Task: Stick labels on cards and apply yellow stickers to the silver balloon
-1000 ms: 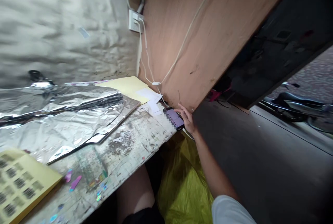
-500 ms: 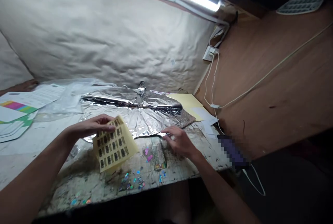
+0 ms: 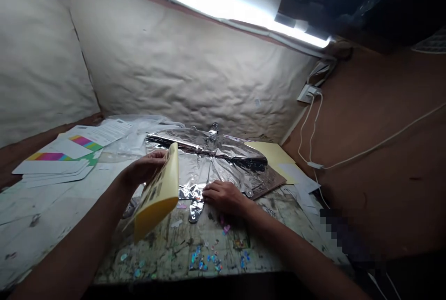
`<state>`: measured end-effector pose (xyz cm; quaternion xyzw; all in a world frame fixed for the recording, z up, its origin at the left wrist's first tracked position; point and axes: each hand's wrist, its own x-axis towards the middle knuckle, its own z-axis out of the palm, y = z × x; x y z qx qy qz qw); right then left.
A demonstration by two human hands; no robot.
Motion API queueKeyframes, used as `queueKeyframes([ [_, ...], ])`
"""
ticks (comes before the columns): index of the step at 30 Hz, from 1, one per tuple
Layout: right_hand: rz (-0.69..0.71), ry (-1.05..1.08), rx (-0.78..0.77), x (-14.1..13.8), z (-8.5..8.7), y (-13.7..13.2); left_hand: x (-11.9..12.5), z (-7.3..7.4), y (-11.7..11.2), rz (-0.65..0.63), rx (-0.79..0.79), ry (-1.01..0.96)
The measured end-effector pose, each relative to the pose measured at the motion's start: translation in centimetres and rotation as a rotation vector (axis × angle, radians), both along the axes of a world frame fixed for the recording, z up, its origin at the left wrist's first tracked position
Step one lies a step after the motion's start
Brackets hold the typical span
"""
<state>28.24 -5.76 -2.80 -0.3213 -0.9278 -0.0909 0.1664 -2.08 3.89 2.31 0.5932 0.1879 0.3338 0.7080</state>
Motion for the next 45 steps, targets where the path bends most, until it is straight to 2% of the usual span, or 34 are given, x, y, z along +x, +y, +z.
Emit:
queueKeyframes([
  [4, 0.039, 0.028, 0.013, 0.1, -0.2, 0.0, -0.1, 0.5, -0.4, -0.030, -0.040, -0.030],
  [10, -0.105, 0.227, -0.041, -0.5, -0.7, 0.0, 0.1, 1.1, -0.7, -0.188, -0.085, 0.063],
  [15, -0.119, 0.306, -0.082, -0.6, -0.3, 0.3, 0.5, 1.4, -1.0, -0.273, -0.086, 0.136],
  [18, -0.179, 0.355, -0.120, -0.7, -0.2, 0.7, 0.9, 1.9, -1.3, -0.362, -0.042, 0.243],
  [23, -0.398, 0.576, -0.321, -1.0, 0.6, 1.4, 1.8, 2.8, -2.2, -0.435, 0.093, 0.436],
  [26, -0.348, 0.615, -0.500, -1.0, 1.3, 1.8, 2.3, 3.1, -2.5, -0.480, 0.130, 0.528],
  [28, -0.295, 0.580, -0.539, -0.9, 1.7, 1.9, 2.4, 3.2, -2.6, -0.504, 0.123, 0.547],
  [35, -0.391, 0.663, -0.407, -0.9, 3.2, 2.1, 2.5, 3.4, -2.7, -0.513, 0.129, 0.547],
  [41, -0.313, 0.702, -0.306, -1.3, 3.2, 2.2, 2.6, 3.2, -2.7, -0.446, 0.140, 0.574],
  [45, -0.339, 0.736, -0.337, -1.2, 3.2, 2.3, 2.6, 3.0, -2.6, -0.426, 0.136, 0.601],
])
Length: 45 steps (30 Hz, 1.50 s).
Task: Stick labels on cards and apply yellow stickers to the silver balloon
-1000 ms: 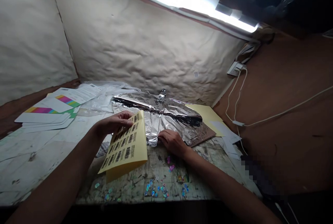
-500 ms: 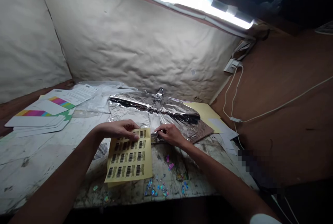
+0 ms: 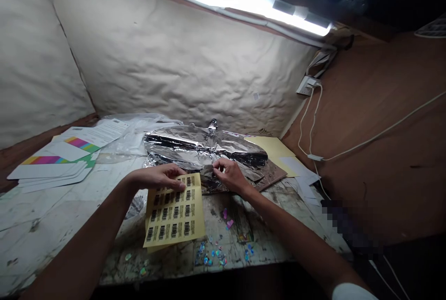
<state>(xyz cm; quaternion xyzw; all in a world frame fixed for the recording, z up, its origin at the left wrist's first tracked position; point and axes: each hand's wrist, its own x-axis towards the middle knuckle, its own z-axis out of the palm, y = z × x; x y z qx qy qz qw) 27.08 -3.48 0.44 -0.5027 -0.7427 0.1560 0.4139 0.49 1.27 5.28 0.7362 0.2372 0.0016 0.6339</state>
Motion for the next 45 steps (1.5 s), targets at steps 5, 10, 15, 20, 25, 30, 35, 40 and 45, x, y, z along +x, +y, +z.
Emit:
queueKeyframes([
  [5, 0.011, 0.178, -0.229, 0.5, 0.0, 0.8, 0.4, -0.2, 0.1, 0.023, 0.057, -0.072],
  [10, 0.130, 0.430, -0.494, 1.4, 0.1, 2.3, 1.3, -0.4, 0.1, 0.041, 0.307, -0.157],
  [15, 0.093, 0.431, -0.494, 1.6, 1.1, 3.6, 1.9, -0.8, -0.1, 0.046, 0.582, -0.162],
  [20, 0.018, 0.265, -0.426, 1.3, 1.5, 5.3, 2.3, -1.3, -0.5, -0.001, 0.592, -0.065],
  [25, -0.016, -0.033, -0.359, 2.2, 2.3, 9.6, 2.4, -1.9, -0.6, -0.099, 0.484, 0.064],
  [30, -0.231, -0.235, -0.243, 4.1, 5.7, 16.5, 2.2, -2.9, -0.2, -0.033, 0.414, -0.009],
  [35, -0.444, -0.291, -0.182, 5.1, 8.3, 21.5, 2.0, -2.9, -0.3, -0.026, 0.417, -0.006],
  [40, -0.459, -0.250, -0.213, 2.3, 6.3, 22.5, 1.7, -2.5, 0.2, -0.014, 0.291, -0.016],
  [45, -0.319, -0.147, -0.247, -0.2, 4.0, 19.1, 1.8, -3.5, 1.6, 0.313, 0.052, -0.272],
])
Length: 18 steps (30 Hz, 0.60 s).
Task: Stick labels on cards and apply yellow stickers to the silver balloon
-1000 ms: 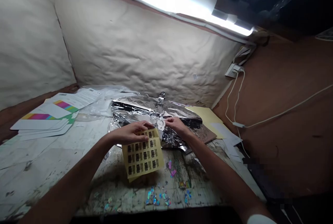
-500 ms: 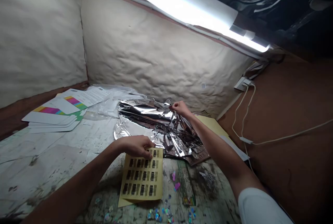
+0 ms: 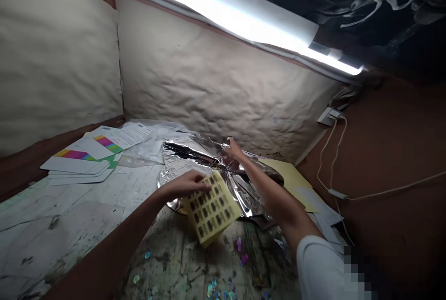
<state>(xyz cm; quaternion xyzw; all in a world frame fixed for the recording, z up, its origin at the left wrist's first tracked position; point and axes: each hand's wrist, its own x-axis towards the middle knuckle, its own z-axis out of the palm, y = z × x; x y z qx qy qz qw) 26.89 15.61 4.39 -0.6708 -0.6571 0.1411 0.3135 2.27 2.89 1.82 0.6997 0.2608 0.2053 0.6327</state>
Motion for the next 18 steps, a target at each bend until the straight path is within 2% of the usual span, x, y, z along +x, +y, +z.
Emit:
queueKeyframes([
  [3, 0.126, 0.116, -0.034, -0.3, 0.2, -4.6, 0.5, -0.5, 0.4, 0.291, 0.003, -0.100],
  [4, 0.206, 0.182, -0.079, -0.3, 0.4, -6.4, 0.7, -0.6, 0.4, 0.368, 0.026, -0.107],
  [5, 0.359, 0.337, -0.170, -0.3, 0.6, -8.2, 0.9, -0.6, 0.4, 0.435, 0.057, -0.108],
  [6, 0.483, 0.453, -0.250, -0.3, 0.7, -10.0, 1.1, -0.6, 0.3, 0.485, 0.087, -0.105],
  [7, 0.550, 0.531, -0.277, -0.3, 0.7, -11.5, 1.3, -0.5, 0.2, 0.516, 0.108, -0.100],
  [9, 0.551, 0.611, -0.253, -0.3, 0.7, -13.8, 1.6, -0.3, -0.2, 0.529, 0.098, -0.096],
  [12, 0.514, 0.585, -0.268, -0.2, 0.6, -15.1, 2.0, 0.0, -0.5, 0.457, 0.002, -0.203],
  [14, 0.570, 0.568, -0.346, -0.1, 0.7, -15.1, 2.2, 0.0, -0.6, 0.452, -0.022, -0.295],
  [18, 0.656, 0.567, -0.435, 0.3, 1.1, -14.8, 2.7, -0.3, -1.0, 0.585, 0.041, -0.292],
])
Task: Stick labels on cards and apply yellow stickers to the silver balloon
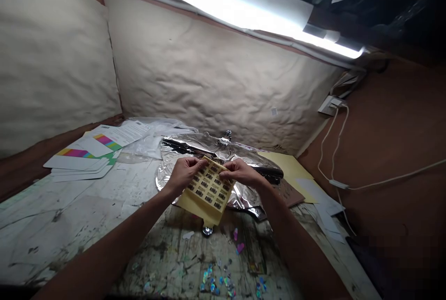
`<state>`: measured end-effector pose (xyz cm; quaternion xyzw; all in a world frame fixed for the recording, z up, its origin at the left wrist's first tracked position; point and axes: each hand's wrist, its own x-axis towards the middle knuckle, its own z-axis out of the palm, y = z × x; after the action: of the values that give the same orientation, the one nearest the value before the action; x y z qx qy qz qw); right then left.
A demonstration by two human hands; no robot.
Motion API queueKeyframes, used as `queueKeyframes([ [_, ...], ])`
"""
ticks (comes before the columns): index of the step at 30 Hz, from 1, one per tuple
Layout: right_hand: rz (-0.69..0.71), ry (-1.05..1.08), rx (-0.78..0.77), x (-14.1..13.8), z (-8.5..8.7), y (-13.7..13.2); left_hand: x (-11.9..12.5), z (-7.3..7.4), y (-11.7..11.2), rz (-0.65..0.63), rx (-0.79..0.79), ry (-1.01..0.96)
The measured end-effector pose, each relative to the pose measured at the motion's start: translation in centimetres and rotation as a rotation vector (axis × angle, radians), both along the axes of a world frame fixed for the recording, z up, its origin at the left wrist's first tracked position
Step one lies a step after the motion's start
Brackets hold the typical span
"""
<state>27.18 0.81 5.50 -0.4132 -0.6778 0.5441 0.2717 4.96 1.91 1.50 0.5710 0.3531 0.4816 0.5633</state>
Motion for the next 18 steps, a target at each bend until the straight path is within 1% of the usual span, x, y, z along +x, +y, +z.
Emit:
queueKeyframes([
  [2, 0.017, -0.007, -0.013, 0.3, 0.0, 0.1, 0.2, -0.1, -0.3, 0.037, 0.032, 0.020],
  [5, 0.038, -0.035, -0.023, 0.8, -0.5, 0.3, 0.5, -0.2, -0.6, 0.011, 0.073, 0.007],
  [7, 0.024, -0.039, 0.014, 0.6, -0.8, 0.3, 0.6, -0.2, -0.6, 0.003, 0.096, 0.010],
  [9, -0.064, -0.039, 0.165, -0.2, -0.9, -0.1, 0.6, -0.3, -0.6, 0.039, 0.136, 0.042],
  [11, -0.197, -0.071, 0.394, -1.4, -0.7, -0.7, 0.6, -0.5, -0.6, 0.073, 0.169, 0.066],
  [13, -0.302, -0.138, 0.587, -2.6, -0.4, -1.4, 0.6, -0.6, -0.7, 0.070, 0.179, 0.074],
  [15, -0.355, -0.187, 0.686, -3.5, -0.2, -1.9, 0.6, -0.7, -0.8, 0.057, 0.183, 0.077],
  [18, -0.385, -0.201, 0.727, -4.0, -0.4, -2.3, 0.6, -0.7, -0.9, 0.076, 0.220, 0.106],
])
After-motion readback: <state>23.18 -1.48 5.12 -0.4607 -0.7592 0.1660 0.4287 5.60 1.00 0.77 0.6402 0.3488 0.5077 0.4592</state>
